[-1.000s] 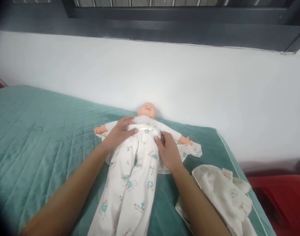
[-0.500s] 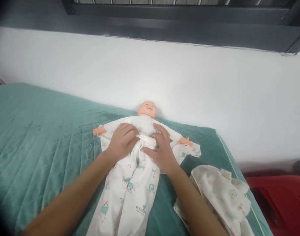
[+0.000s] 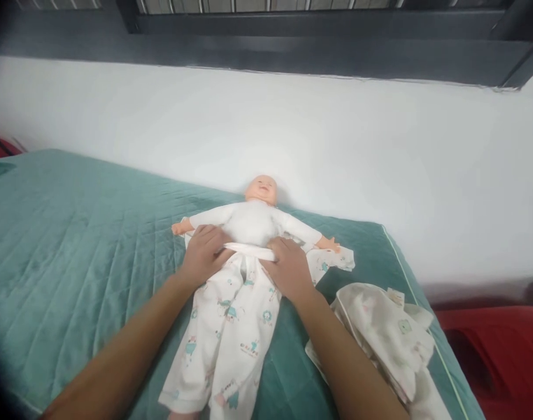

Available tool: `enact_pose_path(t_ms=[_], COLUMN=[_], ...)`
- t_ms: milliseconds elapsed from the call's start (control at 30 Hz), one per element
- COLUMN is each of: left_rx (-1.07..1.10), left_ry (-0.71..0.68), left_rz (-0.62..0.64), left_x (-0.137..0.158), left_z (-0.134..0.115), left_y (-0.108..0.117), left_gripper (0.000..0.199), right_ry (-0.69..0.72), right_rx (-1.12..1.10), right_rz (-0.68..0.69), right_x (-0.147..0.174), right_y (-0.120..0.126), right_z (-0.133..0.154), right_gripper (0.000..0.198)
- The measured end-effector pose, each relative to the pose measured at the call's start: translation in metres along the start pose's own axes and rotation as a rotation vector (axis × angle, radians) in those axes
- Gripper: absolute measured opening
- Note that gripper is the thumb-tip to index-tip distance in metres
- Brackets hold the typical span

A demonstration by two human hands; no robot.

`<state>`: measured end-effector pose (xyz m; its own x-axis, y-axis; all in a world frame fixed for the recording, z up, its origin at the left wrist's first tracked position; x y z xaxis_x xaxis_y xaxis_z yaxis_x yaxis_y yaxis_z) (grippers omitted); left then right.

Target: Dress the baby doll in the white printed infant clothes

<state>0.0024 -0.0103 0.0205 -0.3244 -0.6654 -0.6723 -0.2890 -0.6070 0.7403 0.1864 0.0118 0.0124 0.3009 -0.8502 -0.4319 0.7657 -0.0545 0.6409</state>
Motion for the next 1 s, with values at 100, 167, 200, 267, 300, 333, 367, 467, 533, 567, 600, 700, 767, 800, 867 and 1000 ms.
enact_pose_path(t_ms=[100, 167, 200, 267, 300, 333, 367, 467, 533, 567, 600, 700, 767, 800, 867, 1000], left_rx=[-0.009, -0.008, -0.001, 0.026, 0.045, 0.064, 0.081, 0.105, 0.100, 0.096, 0.093, 0.097, 0.111, 0.122, 0.150, 0.221], left_ry=[0.063, 0.109, 0.131, 0.174, 0.193, 0.206, 0.214, 0.224, 0.232, 0.233, 0.233, 0.221, 0.219, 0.222, 0.233, 0.256], left_rz=[0.003, 0.030, 0.048, 0.075, 0.085, 0.096, 0.106, 0.130, 0.137, 0.140, 0.146, 0.174, 0.182, 0.181, 0.174, 0.171], left_x=[0.031, 0.051, 0.059, 0.070, 0.073, 0.074, 0.074, 0.072, 0.071, 0.070, 0.070, 0.071, 0.071, 0.071, 0.070, 0.071], left_z=[0.007, 0.009, 0.009, 0.009, 0.009, 0.008, 0.008, 0.009, 0.011, 0.012, 0.013, 0.013, 0.012, 0.012, 0.013, 0.016], left_y=[0.011, 0.017, 0.019, 0.021, 0.021, 0.021, 0.020, 0.016, 0.014, 0.013, 0.012, 0.008, 0.007, 0.007, 0.007, 0.005], left_gripper=[0.021, 0.017, 0.016, 0.015, 0.015, 0.015, 0.015, 0.017, 0.018, 0.019, 0.020, 0.021, 0.021, 0.021, 0.020, 0.018], right_ry=[-0.020, -0.006, 0.011, 0.058, 0.079, 0.097, 0.112, 0.140, 0.131, 0.111, 0.079, -0.076, -0.176, -0.210, -0.242, -0.221], right_rx=[0.052, 0.095, 0.117, 0.157, 0.171, 0.181, 0.190, 0.227, 0.277, 0.306, 0.331, 0.313, 0.226, 0.184, 0.142, 0.080], right_rz=[0.050, 0.071, 0.077, 0.081, 0.082, 0.085, 0.088, 0.090, 0.085, 0.085, 0.088, 0.131, 0.165, 0.176, 0.174, 0.196], right_x=[0.000, 0.000, 0.000, 0.000, 0.000, 0.000, 0.001, 0.005, 0.010, 0.014, 0.018, 0.031, 0.039, 0.042, 0.045, 0.056], right_y=[-0.002, -0.002, -0.003, -0.003, -0.003, -0.003, -0.003, -0.003, 0.000, 0.001, 0.003, 0.007, 0.007, 0.007, 0.007, 0.005], right_z=[-0.005, -0.006, -0.006, -0.004, -0.003, -0.002, 0.000, 0.005, 0.008, 0.009, 0.009, 0.007, 0.006, 0.006, 0.005, 0.002], right_gripper=[0.006, 0.005, 0.005, 0.005, 0.005, 0.005, 0.004, 0.007, 0.010, 0.010, 0.010, 0.018, 0.025, 0.026, 0.027, 0.032])
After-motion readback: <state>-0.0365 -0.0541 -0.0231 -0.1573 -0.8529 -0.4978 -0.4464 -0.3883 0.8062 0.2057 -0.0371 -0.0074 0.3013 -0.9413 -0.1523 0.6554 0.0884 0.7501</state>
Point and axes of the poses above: each hand's wrist, its own x-axis away from the middle knuckle, its own y-axis out of the back of the hand, z = x × y, the point moved 8 cm from there along -x, towards the middle knuckle, and after that the axes turned 11 degrees about -x, right-handed, at the moved point
